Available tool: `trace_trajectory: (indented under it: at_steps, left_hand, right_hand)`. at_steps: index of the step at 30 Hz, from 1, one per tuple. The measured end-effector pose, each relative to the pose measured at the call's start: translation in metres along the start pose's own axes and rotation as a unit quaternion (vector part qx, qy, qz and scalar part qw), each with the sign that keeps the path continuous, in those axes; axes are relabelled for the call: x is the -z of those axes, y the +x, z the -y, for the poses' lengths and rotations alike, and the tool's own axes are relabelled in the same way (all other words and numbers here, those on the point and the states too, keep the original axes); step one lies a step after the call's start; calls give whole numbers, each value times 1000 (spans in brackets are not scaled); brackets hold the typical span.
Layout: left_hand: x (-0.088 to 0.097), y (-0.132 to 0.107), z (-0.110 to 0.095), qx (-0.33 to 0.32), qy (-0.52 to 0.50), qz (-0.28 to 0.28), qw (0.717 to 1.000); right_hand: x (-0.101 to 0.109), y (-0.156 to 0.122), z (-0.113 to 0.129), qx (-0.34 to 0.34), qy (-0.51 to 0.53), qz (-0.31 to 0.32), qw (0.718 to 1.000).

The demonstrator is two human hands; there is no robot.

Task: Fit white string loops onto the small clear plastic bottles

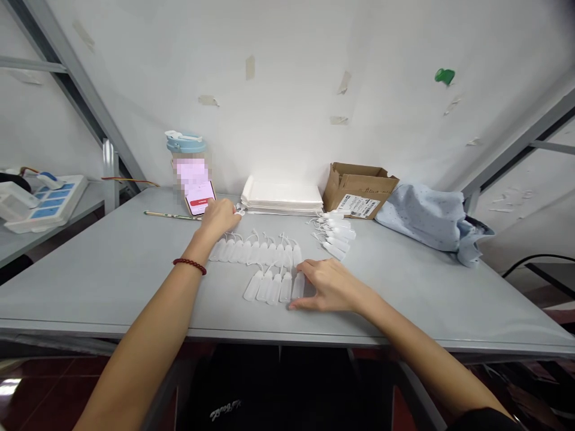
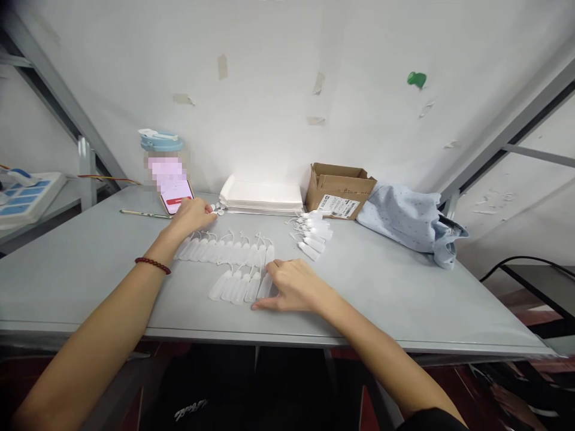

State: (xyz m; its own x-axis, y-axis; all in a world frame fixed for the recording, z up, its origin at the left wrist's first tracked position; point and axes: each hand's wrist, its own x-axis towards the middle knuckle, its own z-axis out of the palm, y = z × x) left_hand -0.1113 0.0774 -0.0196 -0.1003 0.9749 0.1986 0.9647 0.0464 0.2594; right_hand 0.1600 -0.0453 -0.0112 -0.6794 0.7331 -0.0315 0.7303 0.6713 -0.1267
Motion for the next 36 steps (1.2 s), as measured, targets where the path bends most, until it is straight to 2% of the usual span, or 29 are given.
trace_trajectory:
  at_steps: [3,5,7,9,12,15,16,18,21,27,31,36]
  left_hand:
    - [6,-2,-7,18,-109,1,994]
    - [12,-7,-14,32,-239,13,971]
    - [18,-15,-25,26,-369,35,928]
    - [21,-25,-39,23,-452,67,889]
    - [20,-39,-63,-23,-570,155,806]
    - [13,-50,-83,-58,-653,244,715]
    - [11,-53,-87,-65,-668,260,694]
    - [8,-58,-93,-78,-687,273,669]
    - [7,-62,-96,-96,-694,271,660]
    - [2,-66,-100,-84,-687,240,681]
    - [-4,-68,-103,-101,-671,245,692]
    - [-4,-69,-103,-136,-629,234,729]
  right_hand:
    - [6,-3,-3,-29,31,-20,999]
    - [9,-4,-7,-53,72,-38,995]
    - [11,-5,-11,-68,116,-65,989]
    - [11,-3,-14,-76,148,-96,981]
    - [7,0,-17,-66,190,-131,971]
    - [2,3,-18,-37,238,-162,957]
    - [0,4,-19,-32,250,-172,952]
    - [-4,6,-20,-30,268,-187,945]
    - [-8,9,-23,-30,290,-201,935]
    - [-11,13,-25,-54,277,-252,926]
    - [-11,12,-25,-65,243,-283,926]
    - [-12,12,-26,-70,225,-296,926]
